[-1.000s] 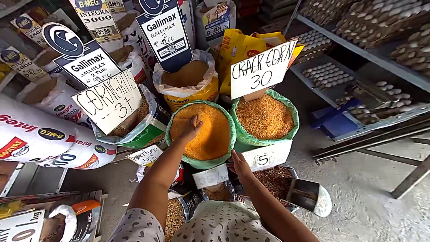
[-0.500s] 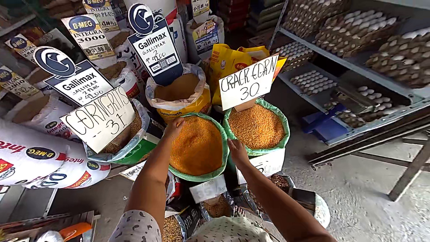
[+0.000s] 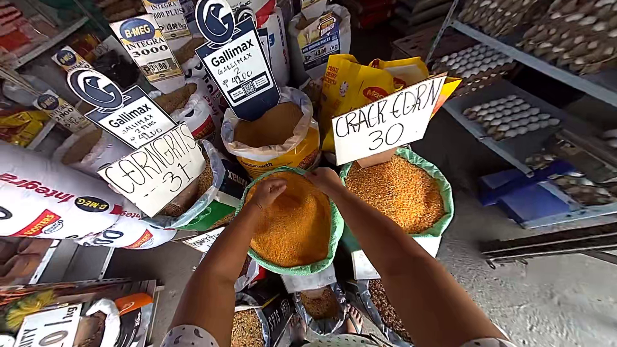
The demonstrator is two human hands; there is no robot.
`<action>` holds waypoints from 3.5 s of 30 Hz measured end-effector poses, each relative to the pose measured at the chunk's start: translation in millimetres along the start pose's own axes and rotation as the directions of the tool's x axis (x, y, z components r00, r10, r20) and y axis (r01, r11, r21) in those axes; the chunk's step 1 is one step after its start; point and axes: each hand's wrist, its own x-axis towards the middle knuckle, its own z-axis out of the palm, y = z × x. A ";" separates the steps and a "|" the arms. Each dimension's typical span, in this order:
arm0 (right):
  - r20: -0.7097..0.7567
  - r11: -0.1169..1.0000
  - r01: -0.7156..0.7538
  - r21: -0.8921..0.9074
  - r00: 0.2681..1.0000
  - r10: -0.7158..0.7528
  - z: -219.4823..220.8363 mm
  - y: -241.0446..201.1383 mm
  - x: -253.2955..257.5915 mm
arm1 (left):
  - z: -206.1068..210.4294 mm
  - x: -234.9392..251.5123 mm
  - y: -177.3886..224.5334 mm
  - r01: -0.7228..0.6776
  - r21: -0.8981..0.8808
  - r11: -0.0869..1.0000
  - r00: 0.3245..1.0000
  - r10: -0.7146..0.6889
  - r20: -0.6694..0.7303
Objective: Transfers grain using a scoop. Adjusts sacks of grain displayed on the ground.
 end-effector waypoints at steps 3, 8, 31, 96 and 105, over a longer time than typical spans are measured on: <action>0.023 0.998 -0.013 -0.063 1.000 0.014 -1.8 -7.0 2.8 | 1.0 12.4 -11.3 0.143 0.097 0.985 0.990 -0.141 -0.024; -0.175 0.998 0.053 -0.025 0.983 -0.056 -4.6 -5.7 4.4 | 31.5 29.4 5.3 0.175 0.095 0.980 0.971 -0.188 0.147; -0.293 0.983 0.179 -0.029 0.939 -0.179 -4.7 -23.6 -11.9 | -58.3 -85.7 15.2 0.358 0.155 0.921 0.928 -0.332 -0.172; 0.571 0.391 0.716 -0.579 0.698 -0.432 217.7 -128.5 -59.8 | -35.7 -161.6 -52.0 0.403 -0.889 0.218 0.535 -0.844 0.036; 0.433 0.418 0.486 -0.767 0.874 -0.222 223.6 -136.6 -50.3 | -36.9 -162.8 -52.1 0.434 -0.868 0.240 0.545 -0.837 0.041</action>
